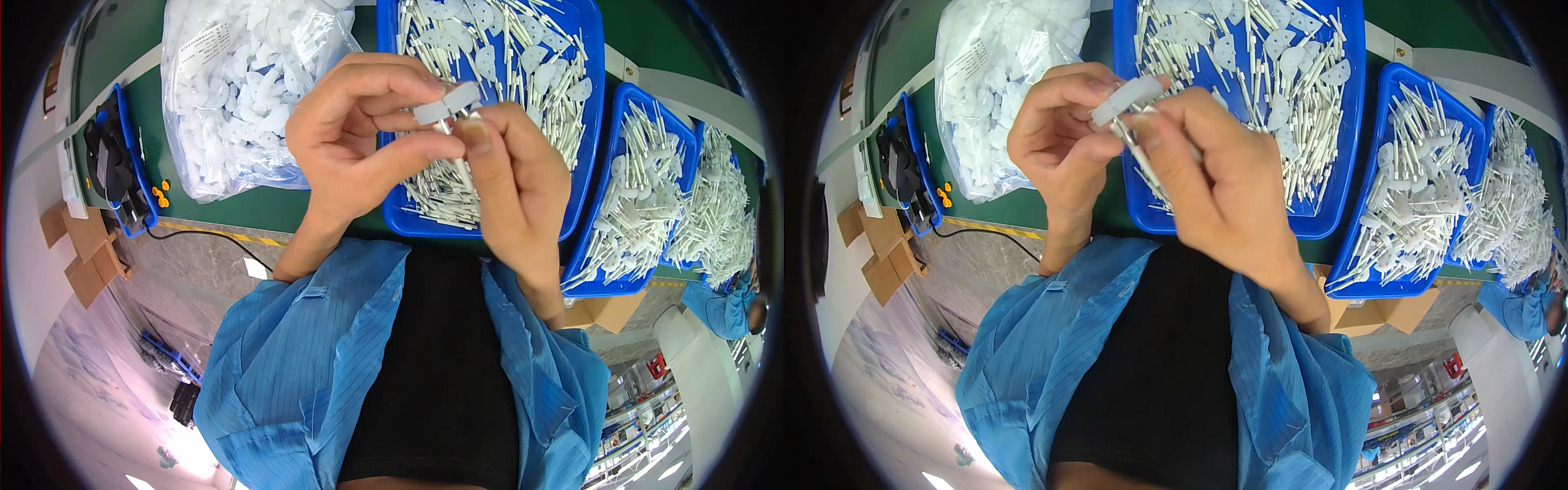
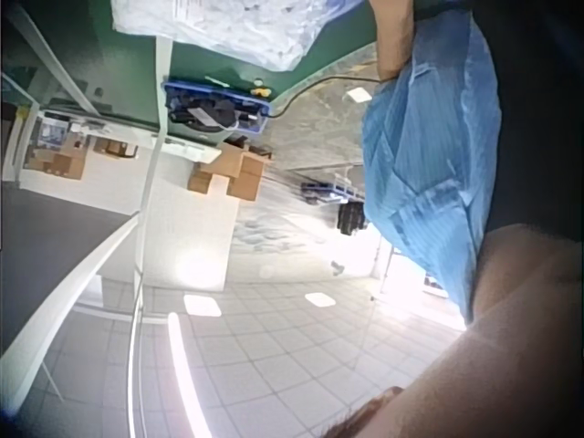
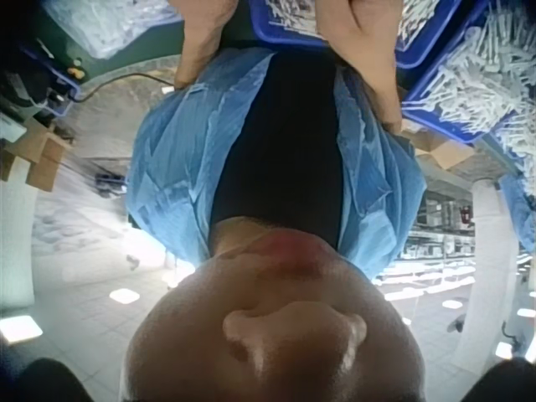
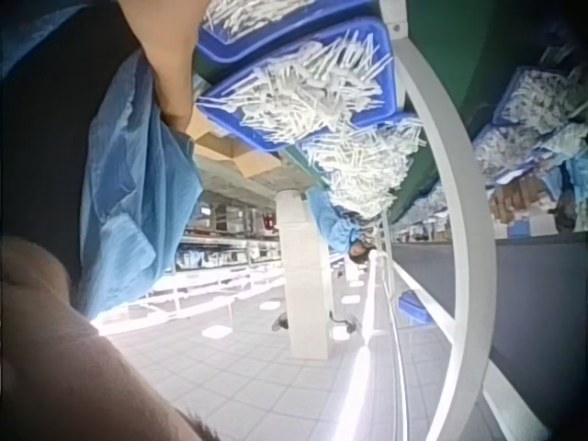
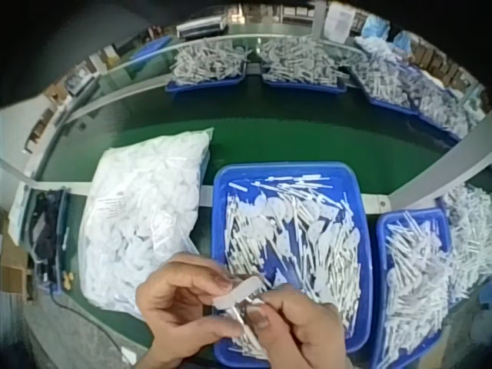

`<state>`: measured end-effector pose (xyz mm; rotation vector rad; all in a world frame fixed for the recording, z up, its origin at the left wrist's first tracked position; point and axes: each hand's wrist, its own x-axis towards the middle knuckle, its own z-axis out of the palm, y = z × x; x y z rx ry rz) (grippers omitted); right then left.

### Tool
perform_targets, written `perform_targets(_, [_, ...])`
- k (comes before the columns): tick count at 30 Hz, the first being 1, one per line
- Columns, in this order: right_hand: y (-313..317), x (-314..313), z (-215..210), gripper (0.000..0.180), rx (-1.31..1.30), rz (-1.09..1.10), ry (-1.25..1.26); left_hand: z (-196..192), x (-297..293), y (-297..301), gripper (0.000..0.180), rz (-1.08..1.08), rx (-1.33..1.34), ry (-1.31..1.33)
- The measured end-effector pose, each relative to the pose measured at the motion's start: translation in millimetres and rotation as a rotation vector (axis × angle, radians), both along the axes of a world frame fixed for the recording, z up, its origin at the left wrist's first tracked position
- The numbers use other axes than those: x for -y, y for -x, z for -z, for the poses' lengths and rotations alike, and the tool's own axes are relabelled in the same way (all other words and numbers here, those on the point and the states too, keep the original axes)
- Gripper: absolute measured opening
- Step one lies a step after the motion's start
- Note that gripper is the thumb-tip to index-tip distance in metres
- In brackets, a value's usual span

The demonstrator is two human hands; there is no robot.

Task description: The person repeatedly picks up a white plastic rod and a white plastic cap from blue trays. They insert the rod into the cap by hand, completing the assembly of the two components. The person continues this repetitive assembly process throughout the clip.

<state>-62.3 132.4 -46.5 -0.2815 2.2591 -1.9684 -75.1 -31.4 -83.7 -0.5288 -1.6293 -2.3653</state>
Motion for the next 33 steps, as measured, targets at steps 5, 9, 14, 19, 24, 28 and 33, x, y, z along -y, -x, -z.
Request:
perform_targets(5, [7.7, -11.2, 12.4, 0.015, 0.234, -0.226, 0.393, -7.4, 8.4, 1.7, 0.027, 0.029, 0.048, 0.092])
perform_targets(9, [0.0, -8.6, 13.3, 0.013, 0.465, -0.189, 0.685, -17.2, 9.7, 2.0, 0.024, 0.017, 0.058, 0.143])
perform_targets(14, [-4.2, 6.2, 10.8, 0.008, -0.502, 0.121, -0.311, -14.8, 11.9, 3.8, 0.025, -0.017, -0.05, 0.243])
perform_targets(19, [-10.2, 6.1, 0.0, 0.01, -0.513, 0.175, -0.397, -18.5, 3.5, 3.8, 0.027, -0.044, -0.065, 0.259])
perform_targets(24, [6.1, -11.1, 20.6, 0.011, -0.466, 0.007, -0.141, -24.7, -11.2, -1.7, 0.027, -0.088, 0.076, 0.121])
perform_targets(28, [10.1, -18.1, 25.4, 0.014, -0.48, -0.035, -0.136, -34.5, 6.0, 11.5, 0.039, 0.008, -0.111, 0.556])
perform_targets(33, [10.0, -19.3, 28.0, 0.015, -0.448, -0.051, -0.165, -29.9, 16.3, 28.0, 0.046, -0.001, -0.415, 0.73])
